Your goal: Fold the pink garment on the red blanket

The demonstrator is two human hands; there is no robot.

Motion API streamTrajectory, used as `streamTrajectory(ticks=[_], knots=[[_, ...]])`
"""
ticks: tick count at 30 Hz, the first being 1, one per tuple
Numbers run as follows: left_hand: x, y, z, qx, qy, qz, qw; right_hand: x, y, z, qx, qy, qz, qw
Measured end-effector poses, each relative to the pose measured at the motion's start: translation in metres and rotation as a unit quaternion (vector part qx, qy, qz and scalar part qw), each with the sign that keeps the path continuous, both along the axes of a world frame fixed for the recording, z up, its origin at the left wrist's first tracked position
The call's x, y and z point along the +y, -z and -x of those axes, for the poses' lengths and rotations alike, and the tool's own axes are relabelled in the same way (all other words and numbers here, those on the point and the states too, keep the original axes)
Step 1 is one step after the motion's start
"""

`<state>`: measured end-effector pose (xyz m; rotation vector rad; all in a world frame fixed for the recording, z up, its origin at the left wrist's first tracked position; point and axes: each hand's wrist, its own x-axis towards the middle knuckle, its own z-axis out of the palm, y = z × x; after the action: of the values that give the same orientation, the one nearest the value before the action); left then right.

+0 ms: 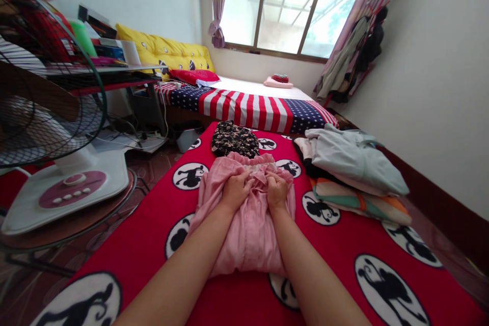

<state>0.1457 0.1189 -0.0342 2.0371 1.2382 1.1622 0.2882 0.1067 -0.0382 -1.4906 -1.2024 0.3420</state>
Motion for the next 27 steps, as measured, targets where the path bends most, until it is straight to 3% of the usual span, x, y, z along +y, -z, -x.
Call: streamTrajectory(ticks=[3,8,14,19,27], knots=[[0.0,0.0,0.0,-0.013,0.016,0.005,1.0,0.001,0.001,0.0,0.02,-0.019,-0.011,1.0],[0.004,0.0,0.005,-0.082,-0.016,0.018,0.996,0.001,0.0,0.003,0.034,-0.024,-0.026,0.999],[0.01,0.002,0.007,-0.156,0.047,0.049,0.985,-0.001,-0.001,0.008,0.007,-0.072,-0.063,0.995],[0.012,0.001,0.008,-0.281,0.113,0.082,0.95,0.001,0.001,0.008,-0.021,-0.093,-0.081,0.992],[0.012,-0.001,0.01,-0.374,0.095,0.15,0.91,-0.001,-0.001,0.008,-0.087,-0.101,-0.076,0.988]])
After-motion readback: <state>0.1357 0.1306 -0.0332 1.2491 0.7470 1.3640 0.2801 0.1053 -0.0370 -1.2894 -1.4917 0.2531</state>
